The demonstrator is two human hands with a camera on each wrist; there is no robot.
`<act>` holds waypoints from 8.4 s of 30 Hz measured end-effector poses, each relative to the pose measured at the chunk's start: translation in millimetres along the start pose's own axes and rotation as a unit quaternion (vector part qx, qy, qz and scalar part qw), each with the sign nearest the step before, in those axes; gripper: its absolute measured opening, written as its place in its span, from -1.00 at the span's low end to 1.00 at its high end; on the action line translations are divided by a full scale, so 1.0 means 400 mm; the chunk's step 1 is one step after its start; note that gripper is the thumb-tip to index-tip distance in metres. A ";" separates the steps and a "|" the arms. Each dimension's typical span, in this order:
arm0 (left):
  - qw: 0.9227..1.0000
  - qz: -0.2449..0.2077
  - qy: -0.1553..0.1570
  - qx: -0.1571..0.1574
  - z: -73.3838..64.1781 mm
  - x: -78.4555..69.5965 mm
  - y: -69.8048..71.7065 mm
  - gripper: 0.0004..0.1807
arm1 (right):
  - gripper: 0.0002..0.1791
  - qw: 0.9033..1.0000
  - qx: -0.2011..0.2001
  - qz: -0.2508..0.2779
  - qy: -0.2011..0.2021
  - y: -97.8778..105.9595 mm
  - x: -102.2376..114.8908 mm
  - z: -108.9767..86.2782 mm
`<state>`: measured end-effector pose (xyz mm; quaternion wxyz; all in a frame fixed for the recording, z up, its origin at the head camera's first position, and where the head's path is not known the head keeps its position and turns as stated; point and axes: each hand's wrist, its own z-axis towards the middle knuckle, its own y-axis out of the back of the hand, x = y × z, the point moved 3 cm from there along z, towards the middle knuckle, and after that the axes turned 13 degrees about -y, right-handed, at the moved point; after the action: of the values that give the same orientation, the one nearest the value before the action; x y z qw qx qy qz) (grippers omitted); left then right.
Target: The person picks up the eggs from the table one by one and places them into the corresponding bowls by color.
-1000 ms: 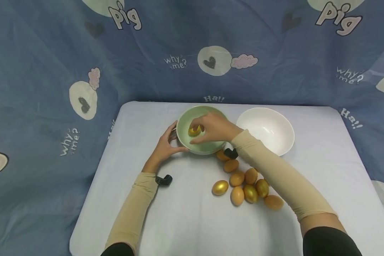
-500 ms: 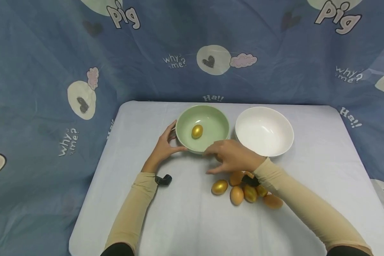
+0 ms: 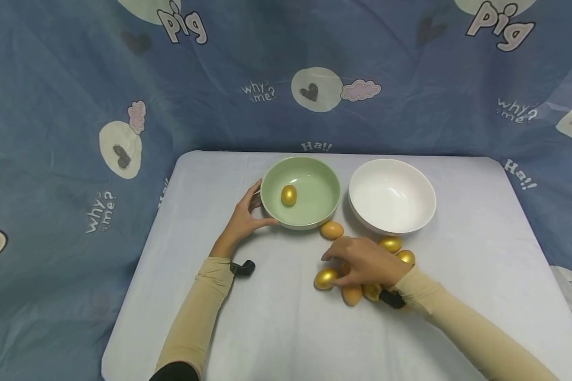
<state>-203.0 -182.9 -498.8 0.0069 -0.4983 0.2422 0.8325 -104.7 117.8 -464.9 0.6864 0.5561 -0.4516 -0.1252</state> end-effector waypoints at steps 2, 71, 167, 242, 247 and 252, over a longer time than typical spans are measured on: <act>1.000 0.001 0.002 0.000 -0.001 0.000 0.001 0.26 | -0.54 1.000 -0.005 0.004 0.007 -0.010 -0.001 -0.005; 1.000 -0.004 0.011 -0.001 -0.004 0.000 -0.001 0.25 | -0.74 1.000 0.007 -0.003 0.014 0.057 0.014 0.065; 1.000 -0.003 0.010 0.003 -0.005 0.004 0.000 0.26 | -0.62 0.966 0.097 -0.058 -0.233 0.107 -0.115 0.562; 1.000 -0.006 0.007 -0.004 -0.005 0.010 -0.004 0.24 | -0.58 0.980 -0.100 0.108 -0.134 0.036 -0.033 -0.212; 1.000 0.000 0.008 -0.005 -0.006 0.008 -0.003 0.24 | -0.48 0.978 -0.126 0.079 -0.147 0.012 -0.039 -0.241; 1.000 0.004 0.009 -0.005 -0.006 0.006 -0.003 0.24 | -0.50 0.976 -0.127 0.086 -0.156 -0.008 -0.042 -0.253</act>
<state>-201.8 -183.4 -502.3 -0.0009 -0.5050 0.2397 0.8292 -36.1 193.9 -473.0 0.6806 0.3968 -0.5800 -0.2071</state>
